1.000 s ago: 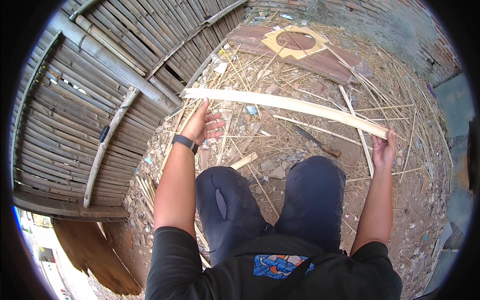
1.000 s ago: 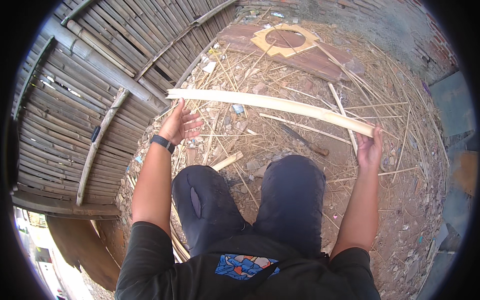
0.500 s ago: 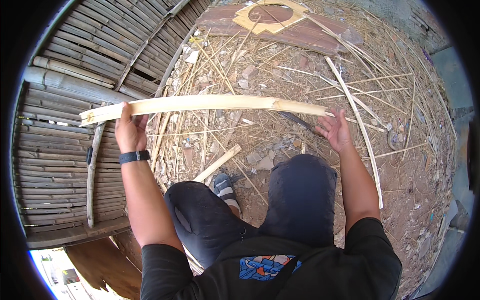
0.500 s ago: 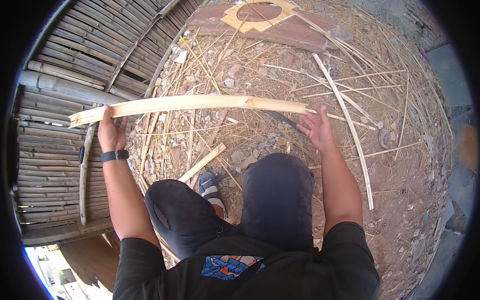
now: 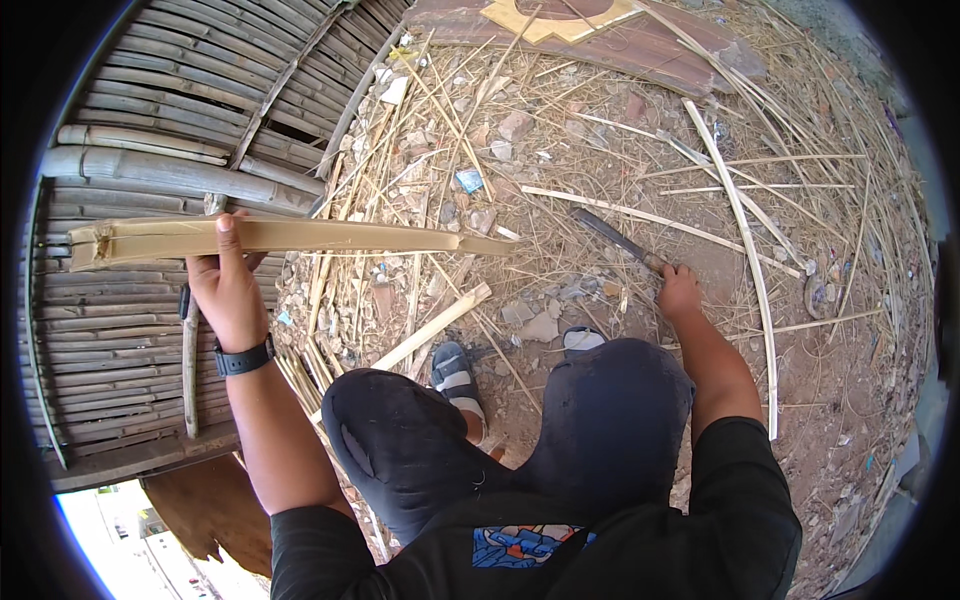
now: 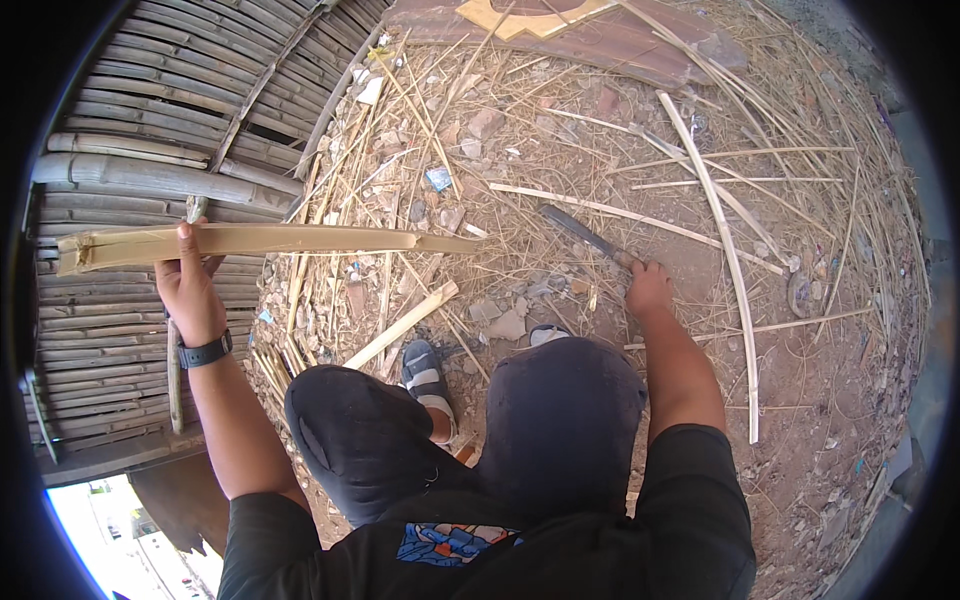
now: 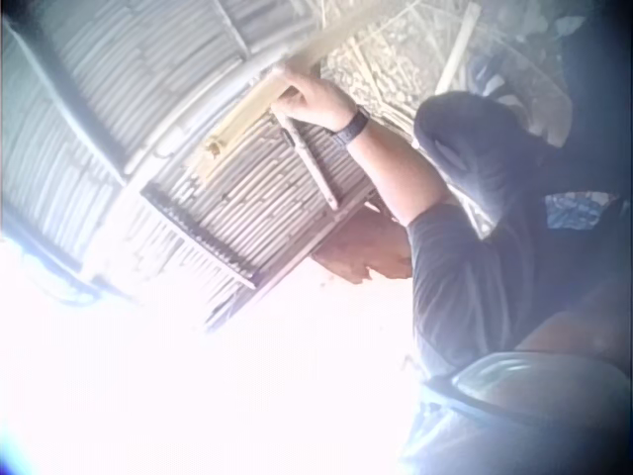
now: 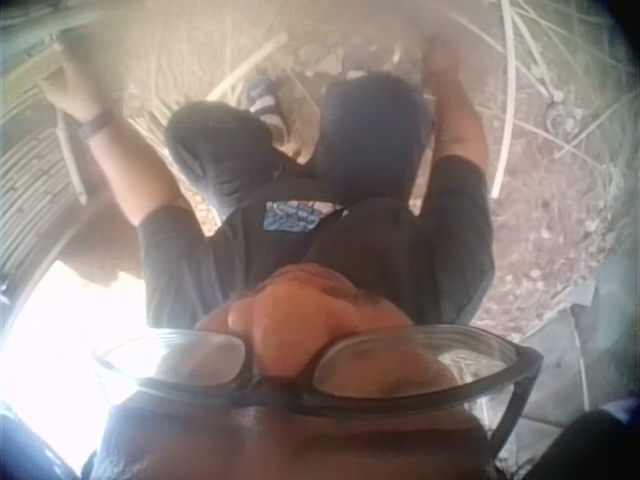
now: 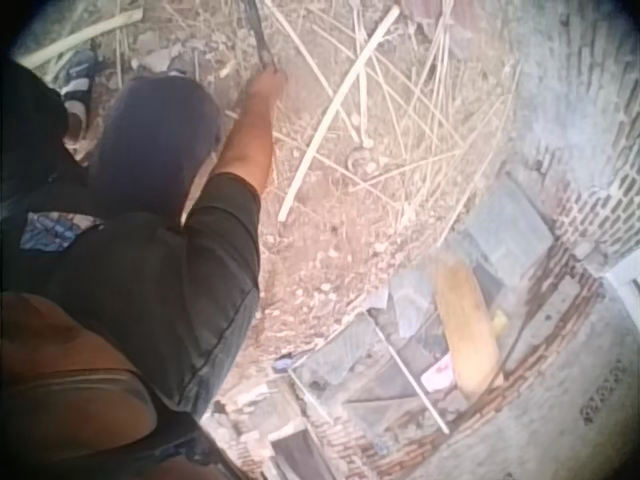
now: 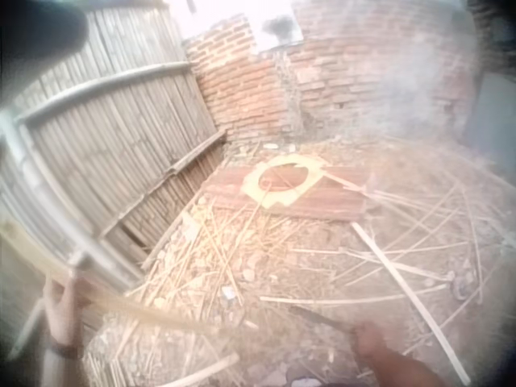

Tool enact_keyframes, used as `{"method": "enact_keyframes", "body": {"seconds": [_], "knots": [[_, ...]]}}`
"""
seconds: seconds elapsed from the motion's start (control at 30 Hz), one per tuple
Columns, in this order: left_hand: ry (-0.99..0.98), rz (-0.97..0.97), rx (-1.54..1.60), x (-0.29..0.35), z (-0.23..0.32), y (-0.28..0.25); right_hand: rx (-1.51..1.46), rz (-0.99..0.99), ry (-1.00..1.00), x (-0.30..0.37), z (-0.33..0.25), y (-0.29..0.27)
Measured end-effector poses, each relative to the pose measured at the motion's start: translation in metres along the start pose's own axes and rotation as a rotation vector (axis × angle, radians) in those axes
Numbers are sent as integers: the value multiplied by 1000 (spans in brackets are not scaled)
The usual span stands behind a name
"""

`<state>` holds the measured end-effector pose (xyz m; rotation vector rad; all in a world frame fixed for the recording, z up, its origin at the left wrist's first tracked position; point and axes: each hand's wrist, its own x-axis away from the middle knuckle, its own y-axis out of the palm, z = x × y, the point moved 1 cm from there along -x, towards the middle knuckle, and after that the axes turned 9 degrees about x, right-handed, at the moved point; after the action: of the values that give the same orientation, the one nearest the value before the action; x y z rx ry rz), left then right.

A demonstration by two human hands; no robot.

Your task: The person sits on the ground and uses a machete to split a long bamboo stick into thin strips. They hold the bamboo with one hand and strike it with the machete to separate the pieces.

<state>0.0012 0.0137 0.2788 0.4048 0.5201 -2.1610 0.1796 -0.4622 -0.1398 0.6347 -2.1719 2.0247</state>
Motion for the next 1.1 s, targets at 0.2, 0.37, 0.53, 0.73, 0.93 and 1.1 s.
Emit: {"method": "enact_keyframes", "body": {"seconds": [0.2,0.37,0.53,0.73,0.93,1.1], "knots": [[100,-117,110,16,-29,44,79,36,49,-13,0,19],[181,-170,-43,6,-16,74,149,22,56,-13,1,27],[204,-229,-115,5,4,89,77,-46,-10,12,-19,-23],[258,-350,-170,3,15,108,-265,157,12,44,15,-81],[235,-361,-181,4,-1,109,-956,173,21,114,21,-204],[201,-364,-159,7,4,106,-1379,245,-373,191,-54,-317]]}}
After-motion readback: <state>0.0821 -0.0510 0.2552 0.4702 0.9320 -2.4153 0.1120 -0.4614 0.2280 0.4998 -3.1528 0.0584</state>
